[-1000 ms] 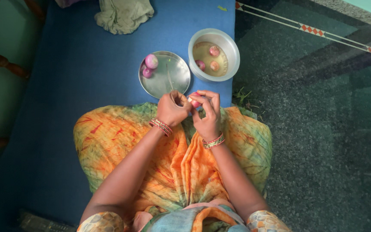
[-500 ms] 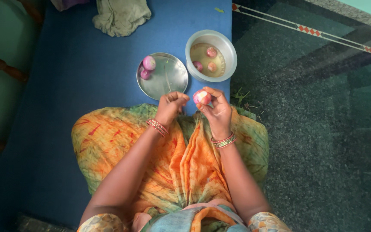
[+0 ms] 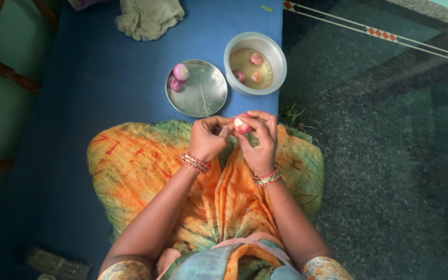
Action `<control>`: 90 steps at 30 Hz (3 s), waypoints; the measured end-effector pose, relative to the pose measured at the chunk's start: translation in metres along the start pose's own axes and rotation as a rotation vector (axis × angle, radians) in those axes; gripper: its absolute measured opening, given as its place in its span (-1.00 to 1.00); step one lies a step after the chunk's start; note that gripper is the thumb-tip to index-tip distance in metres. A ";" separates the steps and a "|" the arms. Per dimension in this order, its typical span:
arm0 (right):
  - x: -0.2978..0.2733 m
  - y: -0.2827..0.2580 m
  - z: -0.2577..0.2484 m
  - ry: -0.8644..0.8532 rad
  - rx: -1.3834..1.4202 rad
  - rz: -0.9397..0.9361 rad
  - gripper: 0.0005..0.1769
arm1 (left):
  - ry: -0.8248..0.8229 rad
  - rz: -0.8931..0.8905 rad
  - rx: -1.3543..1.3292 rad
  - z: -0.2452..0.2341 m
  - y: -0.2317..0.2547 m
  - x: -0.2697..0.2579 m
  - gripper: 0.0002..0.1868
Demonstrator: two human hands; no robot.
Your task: The person peels several red onions by hand, removing the outer skins and placing the peeled onions into a metal bowl containing water while setting the skins on a small plate.
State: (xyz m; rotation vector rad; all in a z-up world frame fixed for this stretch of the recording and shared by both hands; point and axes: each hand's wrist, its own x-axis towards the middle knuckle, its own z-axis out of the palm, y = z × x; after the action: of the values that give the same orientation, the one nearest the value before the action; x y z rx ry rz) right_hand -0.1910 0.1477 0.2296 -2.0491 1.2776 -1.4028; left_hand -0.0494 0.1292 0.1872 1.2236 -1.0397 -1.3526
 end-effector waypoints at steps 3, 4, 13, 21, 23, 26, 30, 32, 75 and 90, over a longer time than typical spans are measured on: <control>-0.003 -0.005 -0.005 -0.014 -0.039 -0.031 -0.44 | 0.007 0.017 0.042 0.002 0.002 -0.007 -0.86; -0.005 -0.007 -0.007 -0.011 -0.057 -0.050 -0.44 | 0.012 0.035 0.055 0.003 -0.001 -0.009 -0.86; -0.014 -0.005 -0.011 0.058 0.254 0.153 -0.49 | 0.038 0.024 -0.176 0.017 -0.020 -0.013 -0.88; -0.019 -0.012 -0.022 0.087 0.119 0.032 -0.47 | 0.086 0.123 -0.059 0.030 0.027 -0.036 -0.92; -0.019 -0.014 -0.023 0.101 0.161 0.054 -0.47 | 0.131 0.143 0.026 0.033 0.038 -0.041 -0.90; -0.022 -0.018 -0.025 0.123 -0.032 0.003 -0.47 | 0.232 0.265 0.289 0.038 0.050 -0.049 -0.87; -0.023 -0.017 -0.025 0.116 -0.025 -0.009 -0.50 | 0.269 0.430 0.519 0.037 0.051 -0.048 -0.86; -0.028 -0.015 -0.024 0.098 0.166 0.097 -0.53 | 0.261 0.374 0.461 0.036 0.042 -0.046 -0.86; -0.026 -0.005 -0.063 -0.094 1.067 0.593 -0.39 | -0.032 0.123 -0.120 0.038 0.013 -0.034 -0.97; -0.035 0.003 -0.050 0.036 0.677 0.275 -0.50 | 0.137 0.145 0.191 0.047 0.041 -0.050 -0.83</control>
State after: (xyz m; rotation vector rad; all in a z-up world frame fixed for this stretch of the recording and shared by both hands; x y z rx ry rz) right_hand -0.2398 0.1845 0.2310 -1.3488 0.8793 -1.4780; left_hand -0.0917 0.1721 0.2404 1.3342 -1.1564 -1.0619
